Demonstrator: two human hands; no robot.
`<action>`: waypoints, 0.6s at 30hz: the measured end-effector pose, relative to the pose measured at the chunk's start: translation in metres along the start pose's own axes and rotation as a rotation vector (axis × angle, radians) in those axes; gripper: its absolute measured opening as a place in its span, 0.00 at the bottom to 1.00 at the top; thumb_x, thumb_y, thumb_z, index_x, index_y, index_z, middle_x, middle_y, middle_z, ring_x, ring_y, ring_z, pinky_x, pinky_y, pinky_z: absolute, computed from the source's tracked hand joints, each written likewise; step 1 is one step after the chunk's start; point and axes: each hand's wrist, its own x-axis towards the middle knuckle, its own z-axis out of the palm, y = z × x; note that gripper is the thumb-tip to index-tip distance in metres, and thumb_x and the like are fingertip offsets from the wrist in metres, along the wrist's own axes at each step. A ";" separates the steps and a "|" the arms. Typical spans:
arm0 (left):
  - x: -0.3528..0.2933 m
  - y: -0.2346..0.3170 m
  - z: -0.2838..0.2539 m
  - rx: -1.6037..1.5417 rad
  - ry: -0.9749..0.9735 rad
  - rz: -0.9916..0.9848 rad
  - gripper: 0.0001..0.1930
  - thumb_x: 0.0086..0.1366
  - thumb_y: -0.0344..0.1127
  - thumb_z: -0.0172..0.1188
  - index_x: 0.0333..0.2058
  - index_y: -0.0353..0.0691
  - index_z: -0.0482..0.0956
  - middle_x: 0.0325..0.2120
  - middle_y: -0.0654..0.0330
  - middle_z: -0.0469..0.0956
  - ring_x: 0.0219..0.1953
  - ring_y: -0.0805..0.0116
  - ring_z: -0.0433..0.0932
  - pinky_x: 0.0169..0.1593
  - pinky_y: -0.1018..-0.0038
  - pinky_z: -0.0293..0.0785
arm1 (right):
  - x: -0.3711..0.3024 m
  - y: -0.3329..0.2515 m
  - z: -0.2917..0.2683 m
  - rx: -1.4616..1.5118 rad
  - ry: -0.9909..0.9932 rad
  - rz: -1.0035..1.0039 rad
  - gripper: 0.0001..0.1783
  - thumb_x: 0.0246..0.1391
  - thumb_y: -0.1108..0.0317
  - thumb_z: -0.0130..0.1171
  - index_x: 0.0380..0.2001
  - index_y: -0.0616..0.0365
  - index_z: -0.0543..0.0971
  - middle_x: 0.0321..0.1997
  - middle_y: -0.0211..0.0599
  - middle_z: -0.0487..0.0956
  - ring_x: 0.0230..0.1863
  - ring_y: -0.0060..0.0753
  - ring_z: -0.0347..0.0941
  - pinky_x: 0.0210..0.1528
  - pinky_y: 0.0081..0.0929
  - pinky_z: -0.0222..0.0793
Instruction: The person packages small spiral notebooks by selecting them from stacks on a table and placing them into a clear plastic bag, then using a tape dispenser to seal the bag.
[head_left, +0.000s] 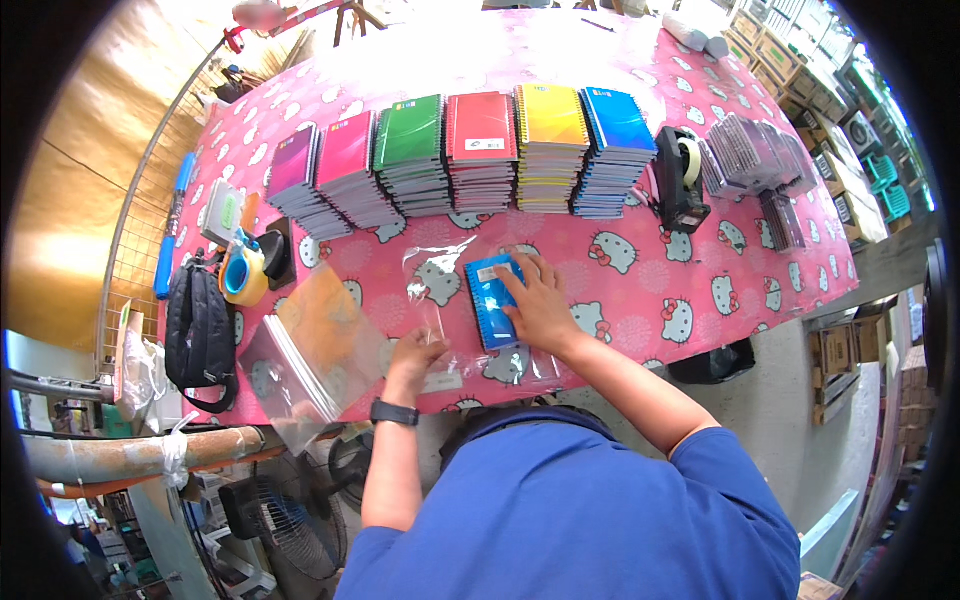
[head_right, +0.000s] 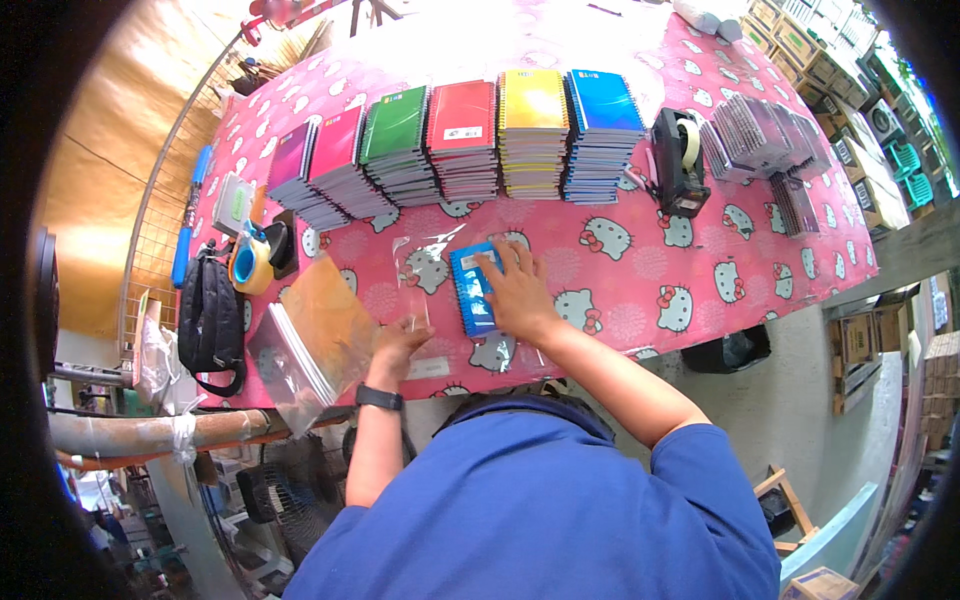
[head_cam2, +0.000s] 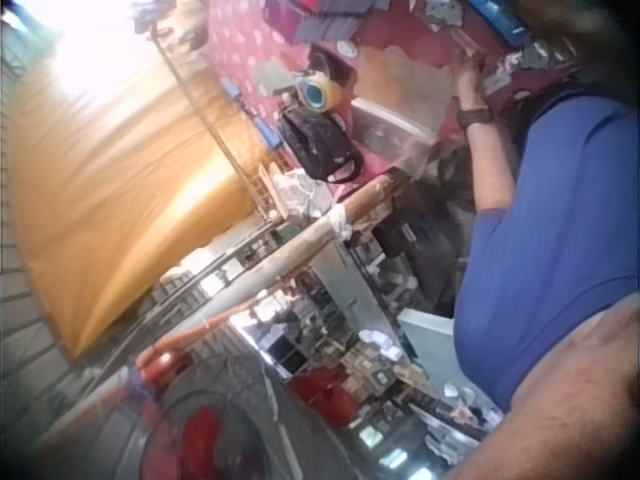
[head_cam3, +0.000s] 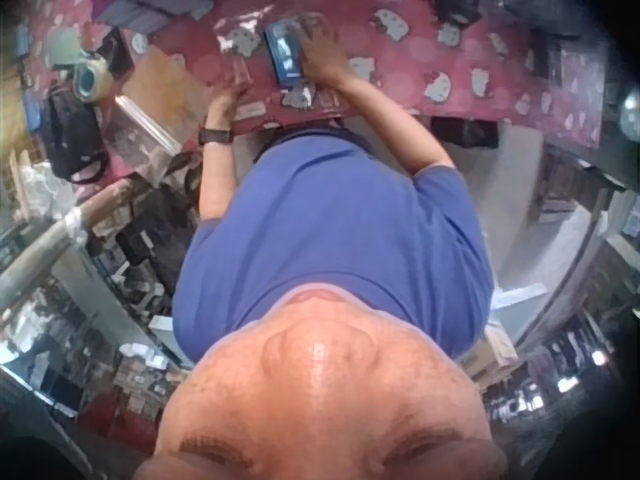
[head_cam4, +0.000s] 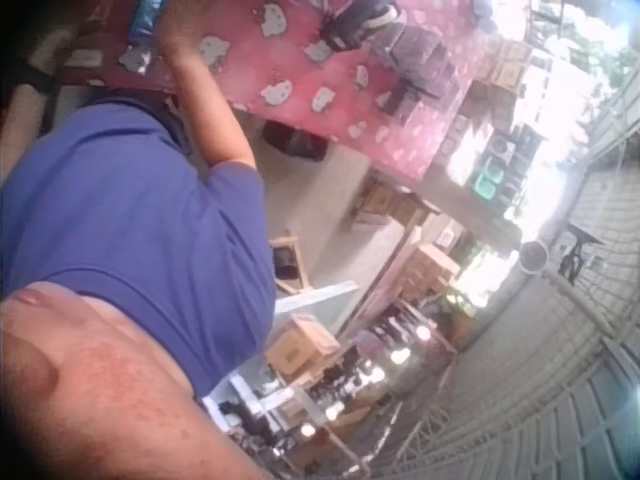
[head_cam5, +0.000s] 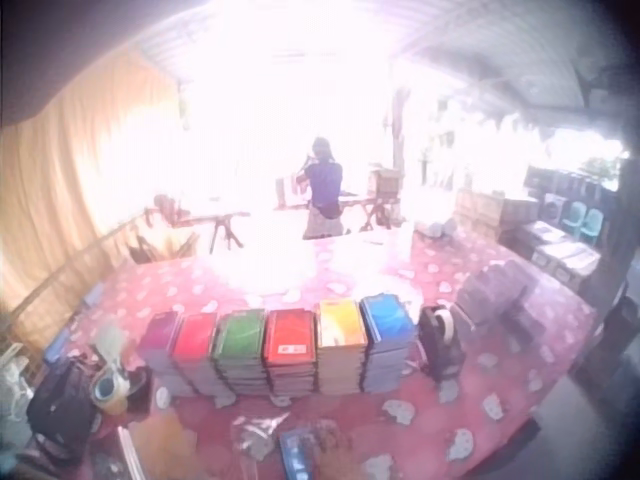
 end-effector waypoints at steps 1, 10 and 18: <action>-0.002 0.002 0.007 0.010 0.005 0.007 0.16 0.51 0.28 0.63 0.39 0.30 0.73 0.30 0.63 0.76 0.26 0.73 0.75 0.32 0.78 0.73 | 0.007 0.002 -0.004 0.136 -0.031 -0.074 0.26 0.52 0.57 0.52 0.53 0.56 0.67 0.63 0.45 0.58 0.60 0.53 0.54 0.55 0.52 0.56; -0.038 0.011 0.103 0.713 -0.215 0.797 0.13 0.51 0.21 0.52 0.37 0.32 0.76 0.33 0.48 0.75 0.33 0.55 0.76 0.38 0.67 0.74 | 0.033 0.002 0.011 0.251 0.225 0.112 0.13 0.38 0.62 0.64 0.19 0.64 0.80 0.22 0.50 0.78 0.29 0.48 0.75 0.36 0.40 0.69; 0.050 0.022 0.045 0.942 0.082 1.168 0.19 0.60 0.31 0.55 0.51 0.37 0.71 0.49 0.50 0.71 0.49 0.52 0.71 0.52 0.64 0.66 | 0.040 0.002 -0.002 0.580 -0.111 0.211 0.13 0.42 0.62 0.62 0.21 0.65 0.79 0.21 0.50 0.77 0.24 0.44 0.75 0.30 0.36 0.69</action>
